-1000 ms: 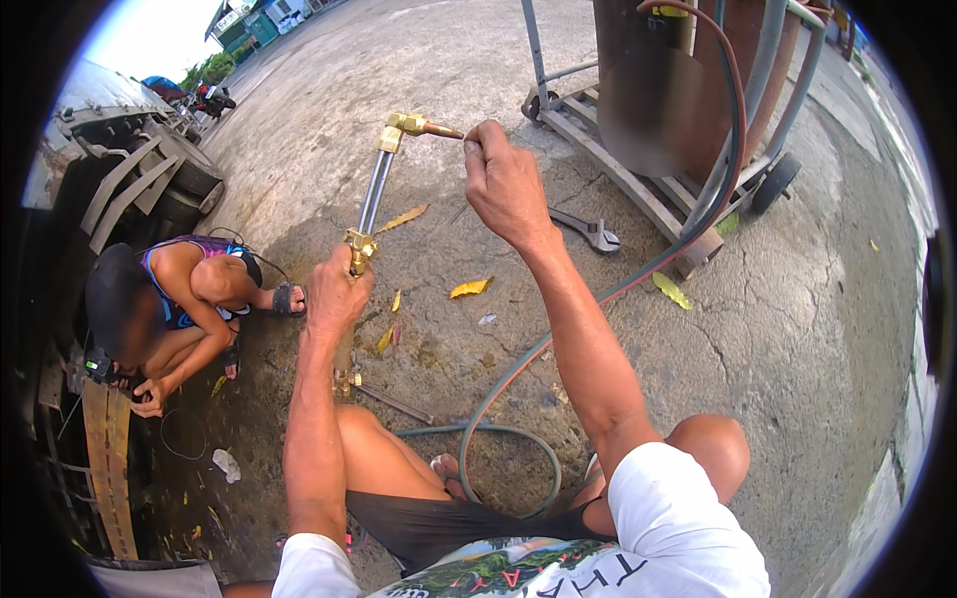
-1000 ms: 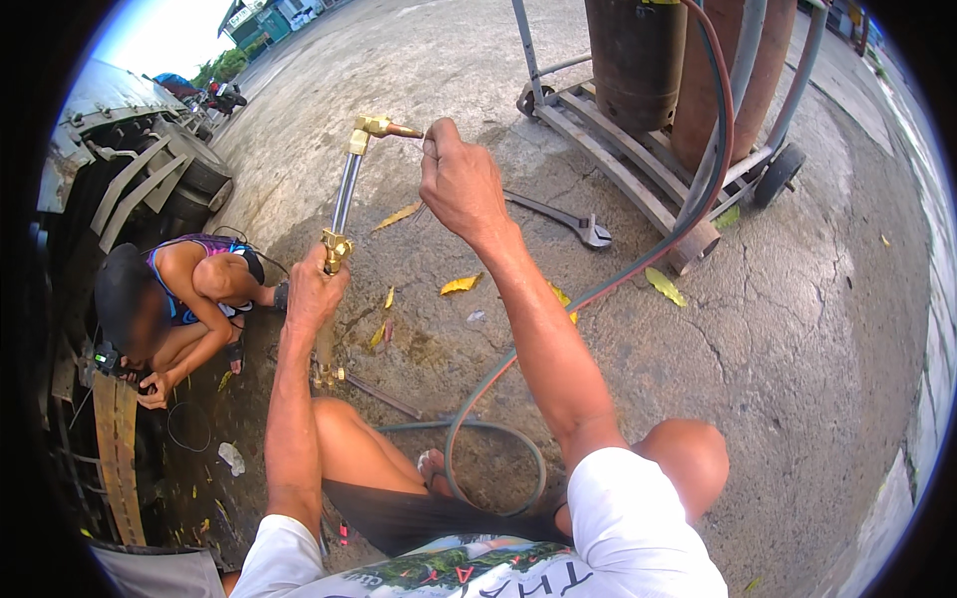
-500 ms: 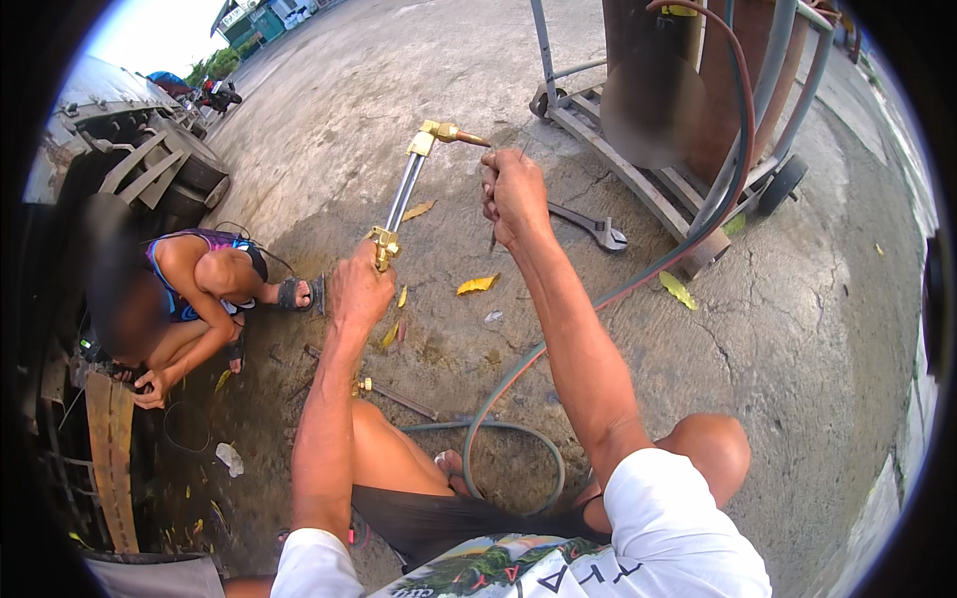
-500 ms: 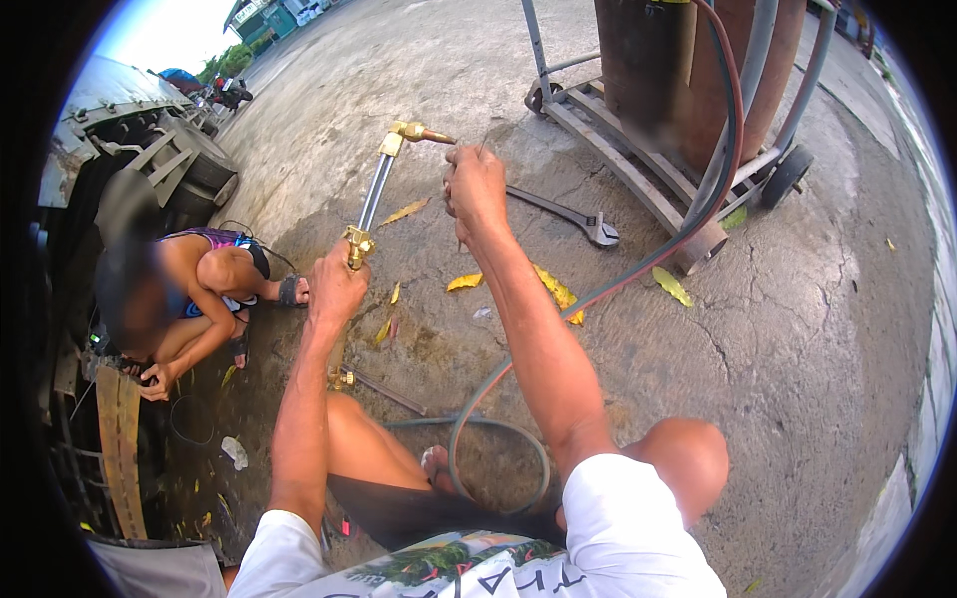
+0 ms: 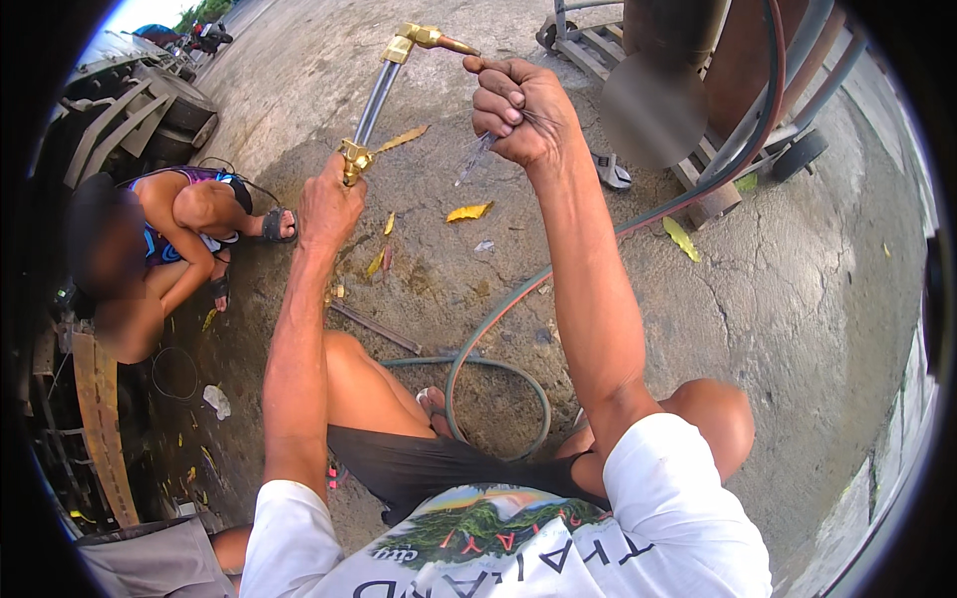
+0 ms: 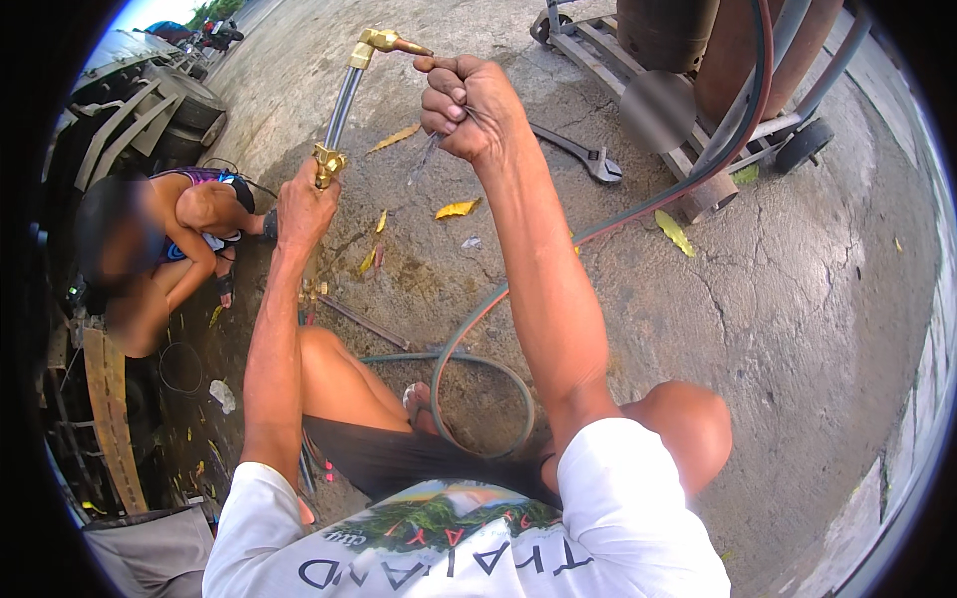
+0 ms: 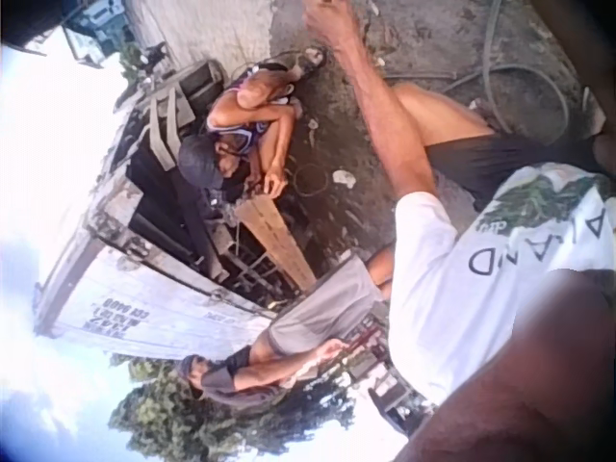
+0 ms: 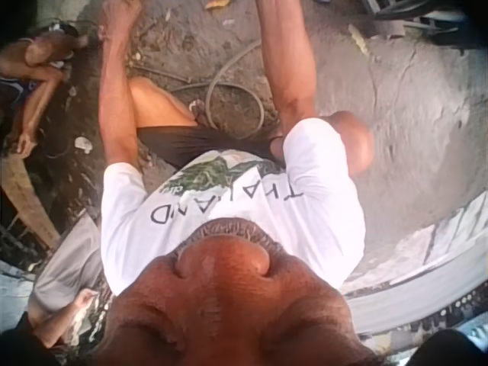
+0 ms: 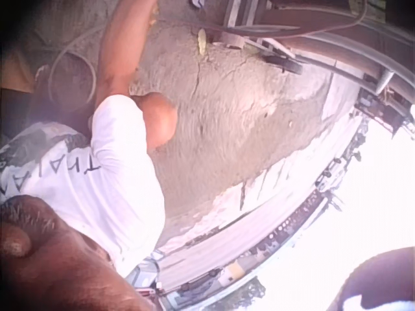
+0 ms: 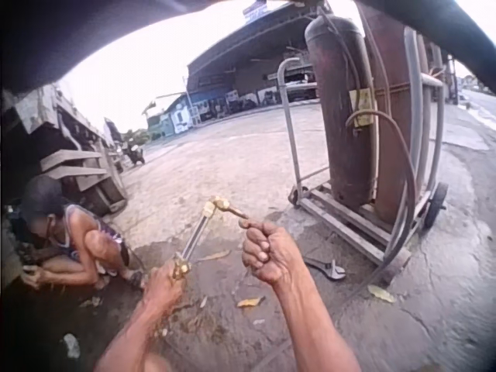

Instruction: The person sits on the ground and uses a thin wire to clean the tip of a welding torch. After cleaning, the person ignites the torch to produce a flame.

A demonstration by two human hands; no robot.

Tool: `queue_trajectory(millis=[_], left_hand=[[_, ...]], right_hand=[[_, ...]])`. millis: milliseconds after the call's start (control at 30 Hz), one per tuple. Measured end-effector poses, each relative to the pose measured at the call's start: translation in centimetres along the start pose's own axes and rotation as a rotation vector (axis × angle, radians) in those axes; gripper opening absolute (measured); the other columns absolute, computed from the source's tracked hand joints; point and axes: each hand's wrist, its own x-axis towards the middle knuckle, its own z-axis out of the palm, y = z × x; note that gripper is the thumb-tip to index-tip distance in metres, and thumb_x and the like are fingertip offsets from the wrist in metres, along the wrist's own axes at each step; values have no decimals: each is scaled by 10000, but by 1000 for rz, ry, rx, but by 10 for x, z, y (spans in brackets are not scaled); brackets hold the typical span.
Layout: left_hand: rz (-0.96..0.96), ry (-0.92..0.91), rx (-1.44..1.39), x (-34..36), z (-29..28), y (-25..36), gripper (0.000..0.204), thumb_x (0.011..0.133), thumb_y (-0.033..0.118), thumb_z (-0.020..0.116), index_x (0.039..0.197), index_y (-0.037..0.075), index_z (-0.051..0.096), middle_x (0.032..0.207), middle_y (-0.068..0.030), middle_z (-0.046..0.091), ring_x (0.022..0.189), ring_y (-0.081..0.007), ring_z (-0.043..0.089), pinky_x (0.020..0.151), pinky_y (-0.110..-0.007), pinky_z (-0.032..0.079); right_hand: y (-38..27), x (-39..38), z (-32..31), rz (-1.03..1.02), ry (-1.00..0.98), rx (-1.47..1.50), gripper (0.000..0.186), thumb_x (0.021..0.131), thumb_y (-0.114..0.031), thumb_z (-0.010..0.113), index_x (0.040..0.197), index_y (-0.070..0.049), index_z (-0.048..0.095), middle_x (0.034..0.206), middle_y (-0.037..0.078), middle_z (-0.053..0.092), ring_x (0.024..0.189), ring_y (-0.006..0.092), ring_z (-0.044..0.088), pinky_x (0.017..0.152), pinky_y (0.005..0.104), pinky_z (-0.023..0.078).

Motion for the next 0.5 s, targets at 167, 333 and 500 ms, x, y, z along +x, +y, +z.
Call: queue_trajectory(millis=[167, 333, 500], left_hand=[[14, -18, -44, -2, -5, -4, 231, 865, 173, 684, 1068, 65, 658, 836, -250, 695, 837, -481, 672, 720, -545, 508], [-59, -228, -127, 0, -5, 5, 237, 840, 196, 696, 1032, 57, 680, 823, -237, 688, 826, -462, 674, 719, -505, 507], [-75, -248, -50, -1, -2, 2, 275, 836, 225, 704, 1045, 50, 666, 832, -252, 680, 832, -469, 668, 740, -517, 504]], right_hand=[[7, -2, 0, -108, 87, -445, 204, 1041, -138, 447, 1056, 17, 579, 532, -9, 453, 388, 129, 398, 366, 303, 341], [26, -1, 0, -672, 604, -2031, 261, 955, -210, 551, 1065, -8, 674, 782, 234, 707, 704, 420, 689, 706, 520, 537], [34, 12, -40, -762, 575, -1922, 206, 989, -172, 511, 1023, -9, 634, 642, 126, 652, 506, 309, 614, 508, 447, 492]])
